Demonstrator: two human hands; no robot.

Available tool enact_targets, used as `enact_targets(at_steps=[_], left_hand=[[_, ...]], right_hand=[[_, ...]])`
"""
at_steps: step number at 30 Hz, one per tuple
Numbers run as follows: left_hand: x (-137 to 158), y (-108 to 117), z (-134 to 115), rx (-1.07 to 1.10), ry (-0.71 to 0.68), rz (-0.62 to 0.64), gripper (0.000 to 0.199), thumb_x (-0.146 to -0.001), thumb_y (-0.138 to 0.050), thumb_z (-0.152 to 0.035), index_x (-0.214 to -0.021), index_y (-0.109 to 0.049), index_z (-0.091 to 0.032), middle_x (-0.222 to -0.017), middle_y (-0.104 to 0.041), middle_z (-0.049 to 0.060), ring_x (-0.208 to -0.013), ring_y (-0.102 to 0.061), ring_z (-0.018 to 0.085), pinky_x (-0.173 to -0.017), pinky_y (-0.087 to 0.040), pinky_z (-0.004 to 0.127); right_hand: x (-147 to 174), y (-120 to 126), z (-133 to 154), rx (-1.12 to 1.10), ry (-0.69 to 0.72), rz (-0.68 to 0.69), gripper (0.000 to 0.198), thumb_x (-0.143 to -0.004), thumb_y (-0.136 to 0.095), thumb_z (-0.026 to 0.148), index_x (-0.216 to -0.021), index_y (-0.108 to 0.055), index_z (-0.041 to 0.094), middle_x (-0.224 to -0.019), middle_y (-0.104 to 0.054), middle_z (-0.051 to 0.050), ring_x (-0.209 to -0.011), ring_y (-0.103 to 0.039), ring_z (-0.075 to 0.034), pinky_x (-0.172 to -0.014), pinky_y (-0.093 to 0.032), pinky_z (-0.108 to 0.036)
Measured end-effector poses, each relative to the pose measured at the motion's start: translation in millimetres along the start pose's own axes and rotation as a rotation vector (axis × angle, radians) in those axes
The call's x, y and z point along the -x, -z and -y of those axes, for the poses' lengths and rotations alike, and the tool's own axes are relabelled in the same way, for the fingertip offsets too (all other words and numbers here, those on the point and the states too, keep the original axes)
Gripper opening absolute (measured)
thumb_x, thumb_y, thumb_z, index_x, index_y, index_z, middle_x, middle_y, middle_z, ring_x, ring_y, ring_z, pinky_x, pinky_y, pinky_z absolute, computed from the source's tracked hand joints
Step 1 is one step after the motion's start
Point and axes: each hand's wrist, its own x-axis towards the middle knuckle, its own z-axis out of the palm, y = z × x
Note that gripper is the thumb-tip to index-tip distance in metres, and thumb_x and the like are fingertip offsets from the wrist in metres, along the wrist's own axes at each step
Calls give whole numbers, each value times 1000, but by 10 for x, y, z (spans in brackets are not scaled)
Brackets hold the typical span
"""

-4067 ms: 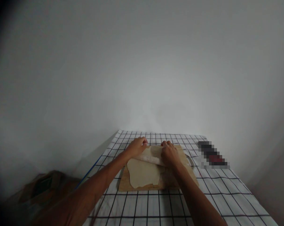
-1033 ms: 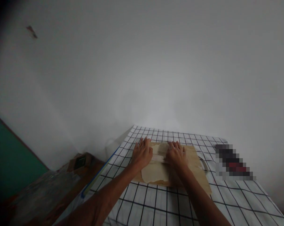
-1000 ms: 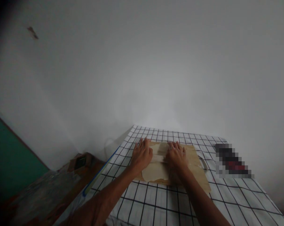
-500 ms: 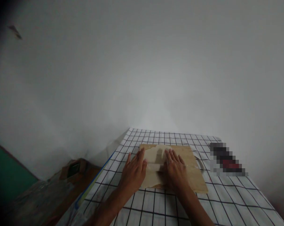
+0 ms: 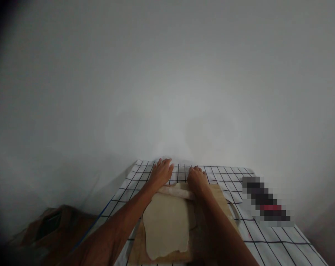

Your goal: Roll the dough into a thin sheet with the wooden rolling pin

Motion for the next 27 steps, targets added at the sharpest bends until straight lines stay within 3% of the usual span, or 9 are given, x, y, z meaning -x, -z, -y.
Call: enact_targets(at_steps=[3, 8, 12, 19, 23, 27], left_hand=[[-57, -43, -2, 8, -8, -17, 40, -102, -33, -37, -133, -53, -21, -137, -57, 12, -135, -42, 31, -106, -38, 53], [75, -57, 15, 12, 1, -31, 40, -102, -32, -37, -135, -50, -22, -138, -55, 12, -137, -40, 32, -105, -40, 54], [279, -33, 34, 3, 5, -14, 47, -101, -33, -40, -142, -44, -20, -150, -43, 14, -144, -28, 37, -107, -34, 62], [712, 183, -24, -18, 5, -8, 51, -100, -34, -41, -146, -42, -20, -153, -40, 13, -145, -26, 37, -111, -29, 63], [1099, 381, -95, -37, 15, -47, 49, -100, -34, -35, -146, -43, -20, -151, -43, 12, -145, -27, 32, -114, -27, 58], [1563, 560, -108, -46, -47, -109, 47, -100, -33, -30, -145, -44, -17, -151, -43, 10, -146, -26, 27, -117, -27, 53]], right_hand=[[-100, -6, 7, 19, 4, -23, 27, -97, -55, 35, -116, -61, 17, -117, -62, -7, -108, -59, -23, -93, -47, -44], [-39, -27, 53, 45, 13, -45, 41, -95, -38, 11, -131, -54, 17, -125, -60, -12, -118, -53, -23, -98, -39, -37], [156, -28, 77, 48, 15, -48, 48, -92, -35, 9, -137, -50, 14, -132, -57, -16, -124, -50, -23, -100, -37, -35], [667, 72, 175, 46, 3, -75, 48, -93, -35, 13, -139, -48, 11, -139, -54, -18, -129, -48, -25, -104, -37, -38], [1079, 141, 313, 56, -5, -110, 50, -95, -35, 18, -144, -43, 12, -150, -44, -16, -141, -33, -29, -111, -29, -48], [1545, 134, 403, 71, 29, -130, 50, -96, -32, 20, -145, -45, 15, -152, -42, -11, -144, -29, -29, -115, -25, -52]])
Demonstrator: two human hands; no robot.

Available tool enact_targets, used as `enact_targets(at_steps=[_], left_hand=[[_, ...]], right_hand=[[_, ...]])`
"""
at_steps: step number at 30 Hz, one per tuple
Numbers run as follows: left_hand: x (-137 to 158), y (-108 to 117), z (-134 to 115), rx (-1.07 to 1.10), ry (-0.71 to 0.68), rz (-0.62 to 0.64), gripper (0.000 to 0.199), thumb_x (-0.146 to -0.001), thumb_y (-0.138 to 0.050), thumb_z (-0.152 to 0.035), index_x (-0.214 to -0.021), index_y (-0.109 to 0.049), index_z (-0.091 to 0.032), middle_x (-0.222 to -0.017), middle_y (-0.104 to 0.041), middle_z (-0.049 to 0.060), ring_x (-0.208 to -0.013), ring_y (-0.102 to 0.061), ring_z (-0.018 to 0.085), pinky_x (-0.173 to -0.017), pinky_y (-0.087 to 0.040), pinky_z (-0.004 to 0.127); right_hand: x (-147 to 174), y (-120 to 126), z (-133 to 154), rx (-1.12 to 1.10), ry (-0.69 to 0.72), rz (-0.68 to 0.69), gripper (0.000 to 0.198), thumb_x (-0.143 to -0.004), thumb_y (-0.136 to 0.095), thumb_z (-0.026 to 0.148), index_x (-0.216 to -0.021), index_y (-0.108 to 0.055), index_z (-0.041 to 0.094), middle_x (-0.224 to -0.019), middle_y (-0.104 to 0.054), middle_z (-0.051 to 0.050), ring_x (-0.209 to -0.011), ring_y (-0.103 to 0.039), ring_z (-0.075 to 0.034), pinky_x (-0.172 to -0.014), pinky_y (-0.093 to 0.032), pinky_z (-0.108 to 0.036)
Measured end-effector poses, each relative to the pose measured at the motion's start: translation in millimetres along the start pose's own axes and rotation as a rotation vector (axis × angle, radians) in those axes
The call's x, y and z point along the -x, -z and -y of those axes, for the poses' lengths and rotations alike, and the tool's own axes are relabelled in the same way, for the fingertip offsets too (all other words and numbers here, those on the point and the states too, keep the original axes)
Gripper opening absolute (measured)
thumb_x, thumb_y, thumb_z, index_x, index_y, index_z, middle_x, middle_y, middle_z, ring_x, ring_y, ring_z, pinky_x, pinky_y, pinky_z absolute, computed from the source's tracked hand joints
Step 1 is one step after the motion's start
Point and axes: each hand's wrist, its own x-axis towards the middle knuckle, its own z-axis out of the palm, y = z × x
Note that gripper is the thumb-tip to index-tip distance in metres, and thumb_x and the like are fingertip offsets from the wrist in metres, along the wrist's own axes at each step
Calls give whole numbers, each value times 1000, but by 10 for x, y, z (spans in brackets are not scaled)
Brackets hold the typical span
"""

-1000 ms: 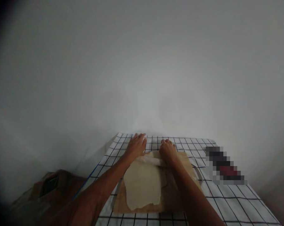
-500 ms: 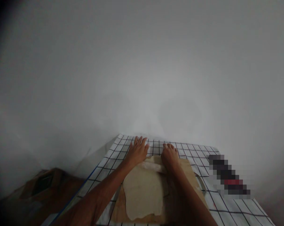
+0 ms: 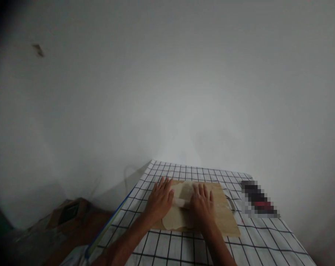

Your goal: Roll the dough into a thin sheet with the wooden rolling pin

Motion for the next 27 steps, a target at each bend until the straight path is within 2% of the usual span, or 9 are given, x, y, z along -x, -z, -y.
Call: enact_targets(at_steps=[5, 8, 11, 14, 16, 19, 21, 24, 27], left_hand=[[481, 211, 30, 11, -96, -14, 49, -101, -33, -32, -149, -37, -21, -156, -34, 6, -147, -24, 25, -117, -30, 53], [460, 207, 40, 13, -106, -6, 49, -102, -32, -32, -149, -36, -21, -156, -35, 6, -146, -26, 24, -117, -30, 54], [190, 90, 36, 7, -83, -10, 45, -101, -34, -32, -143, -47, -20, -153, -40, 7, -145, -31, 26, -117, -27, 56], [-152, -62, 36, -5, -34, -19, 42, -101, -35, -34, -138, -53, -23, -151, -43, 8, -146, -27, 28, -118, -18, 60], [-370, -145, 47, -3, 8, 41, 43, -101, -34, -36, -137, -54, -25, -150, -45, 8, -146, -27, 30, -117, -16, 61], [-701, -246, 80, 24, 22, 193, 40, -101, -34, -39, -129, -60, -27, -139, -58, 7, -133, -47, 27, -110, -34, 49], [-926, -323, 107, 37, 18, 253, 40, -101, -32, -39, -119, -65, -27, -123, -68, 7, -113, -63, 24, -96, -47, 39], [-1237, -469, 147, 31, 40, 305, 45, -101, -28, -42, -106, -69, -24, -101, -74, 8, -93, -69, 23, -81, -51, 34], [-1480, -619, 182, 15, 62, 351, 47, -99, -32, -45, -95, -73, -22, -95, -75, 10, -91, -70, 24, -78, -51, 34]], right_hand=[[496, -128, -107, -14, 192, -97, 54, -96, -33, 23, -148, -40, 15, -155, -35, -9, -146, -25, -24, -119, -20, -48], [497, -163, -177, -55, 262, -100, 53, -96, -35, 23, -148, -40, 16, -156, -34, -8, -147, -23, -22, -120, -20, -45], [230, -115, -167, -73, 156, -81, 49, -98, -31, 22, -144, -45, 13, -152, -42, -11, -143, -32, -23, -116, -28, -41], [-157, -69, -133, -95, 46, -94, 45, -100, -30, 24, -139, -50, 15, -145, -51, -11, -138, -40, -24, -113, -30, -41], [-420, -77, -142, -107, 11, -99, 42, -101, -29, 28, -135, -52, 16, -141, -55, -12, -133, -46, -25, -111, -31, -42], [-799, -155, -224, -118, 10, -65, 39, -103, -28, 31, -125, -57, 18, -129, -62, -11, -117, -58, -22, -101, -41, -36], [-1034, -233, -301, -117, 7, -27, 35, -102, -32, 31, -117, -61, 18, -119, -66, -11, -105, -64, -20, -89, -46, -31], [-1339, -335, -390, -86, -4, 9, 26, -100, -44, 30, -110, -63, 15, -111, -67, -10, -101, -64, -20, -86, -49, -33], [-1587, -380, -415, -33, -4, 3, 24, -97, -54, 35, -109, -63, 15, -111, -65, -7, -103, -62, -21, -89, -50, -41]])
